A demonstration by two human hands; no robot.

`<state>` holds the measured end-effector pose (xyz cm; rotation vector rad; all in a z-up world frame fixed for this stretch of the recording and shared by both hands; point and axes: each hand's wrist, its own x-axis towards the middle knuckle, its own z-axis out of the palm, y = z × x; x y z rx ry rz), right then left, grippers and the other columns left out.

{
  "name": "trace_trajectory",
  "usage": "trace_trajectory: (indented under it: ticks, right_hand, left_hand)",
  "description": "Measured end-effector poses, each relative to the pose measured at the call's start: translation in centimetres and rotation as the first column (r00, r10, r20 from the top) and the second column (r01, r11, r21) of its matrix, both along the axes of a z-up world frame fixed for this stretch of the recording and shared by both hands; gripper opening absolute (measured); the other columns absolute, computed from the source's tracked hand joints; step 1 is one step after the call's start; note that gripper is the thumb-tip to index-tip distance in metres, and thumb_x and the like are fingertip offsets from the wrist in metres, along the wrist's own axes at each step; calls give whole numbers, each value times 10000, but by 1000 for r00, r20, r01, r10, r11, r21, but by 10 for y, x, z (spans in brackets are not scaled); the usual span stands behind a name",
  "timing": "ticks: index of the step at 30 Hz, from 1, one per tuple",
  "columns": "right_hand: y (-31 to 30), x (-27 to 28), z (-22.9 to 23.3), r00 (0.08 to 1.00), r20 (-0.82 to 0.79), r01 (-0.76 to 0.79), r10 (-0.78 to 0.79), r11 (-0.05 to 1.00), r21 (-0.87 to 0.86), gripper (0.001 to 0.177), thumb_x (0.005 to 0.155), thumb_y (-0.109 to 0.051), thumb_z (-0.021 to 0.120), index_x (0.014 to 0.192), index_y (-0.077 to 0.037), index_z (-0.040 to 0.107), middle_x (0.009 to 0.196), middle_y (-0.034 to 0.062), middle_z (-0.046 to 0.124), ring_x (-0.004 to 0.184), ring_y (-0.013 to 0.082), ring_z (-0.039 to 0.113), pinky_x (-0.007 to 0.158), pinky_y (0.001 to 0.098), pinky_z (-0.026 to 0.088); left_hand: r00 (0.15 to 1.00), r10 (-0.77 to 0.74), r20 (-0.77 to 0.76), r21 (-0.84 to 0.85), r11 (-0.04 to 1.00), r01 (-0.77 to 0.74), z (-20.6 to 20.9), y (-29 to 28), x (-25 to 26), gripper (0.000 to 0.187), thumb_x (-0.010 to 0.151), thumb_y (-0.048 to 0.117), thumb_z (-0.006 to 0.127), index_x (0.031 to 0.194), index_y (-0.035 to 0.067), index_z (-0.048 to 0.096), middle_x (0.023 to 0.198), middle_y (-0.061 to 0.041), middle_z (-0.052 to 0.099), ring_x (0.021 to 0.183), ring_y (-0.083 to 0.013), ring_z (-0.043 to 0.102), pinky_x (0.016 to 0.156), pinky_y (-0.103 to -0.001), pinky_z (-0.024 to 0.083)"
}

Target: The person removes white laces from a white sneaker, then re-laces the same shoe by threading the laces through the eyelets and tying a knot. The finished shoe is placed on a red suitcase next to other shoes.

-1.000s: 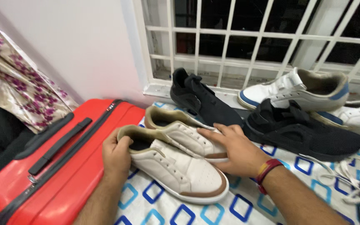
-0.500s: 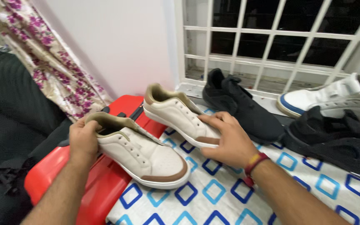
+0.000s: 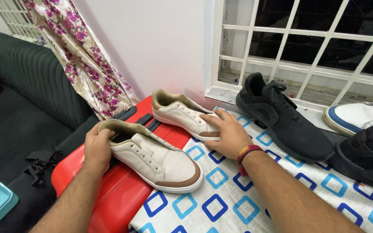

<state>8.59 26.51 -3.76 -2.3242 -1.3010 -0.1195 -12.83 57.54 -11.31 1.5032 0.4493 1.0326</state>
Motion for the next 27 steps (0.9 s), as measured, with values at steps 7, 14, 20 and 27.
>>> trace_trajectory:
  ticks: [7,14,20,27]
  right_hand:
    - [-21,-6,-13,998,31,45,-46,998,40,879,697,-440,866,1478,-261,502,1597,164,335,1478,361,235,1175,511,240]
    - [-57,-15,-24,999,-38,-14,17,996,86,787,762,-442,826,1452,-224,515,1619,140,320,1491,351,234,1176,515,254]
    - [-71,-18,-24,995,-104,19,-11,996,84,871,777,-429,816,1551,-257,457,1686,146,261,1493,357,197,1145,505,301]
    - [-126,-6,-3,999,48,-21,9,966,256,757,813,-413,777,1473,-147,519,1511,176,497,1420,360,394,1154,479,340]
  left_hand:
    - [997,54,57,-2,999,-54,-2,-3,16,295,877,51,504,1085,-12,703,983,-61,723,893,-149,657,841,-267,519]
    - [986,167,-14,19,986,-167,5,-3,21,284,886,66,525,1084,1,717,965,-49,713,882,-145,635,825,-278,506]
    - [923,353,-154,467,849,-247,44,-27,15,363,891,167,650,1209,-5,690,1073,-158,708,1018,-267,658,933,-369,500]
    - [915,392,100,846,450,-286,79,-155,39,551,856,148,759,1368,14,608,1524,-253,484,1485,-479,372,1244,-576,267]
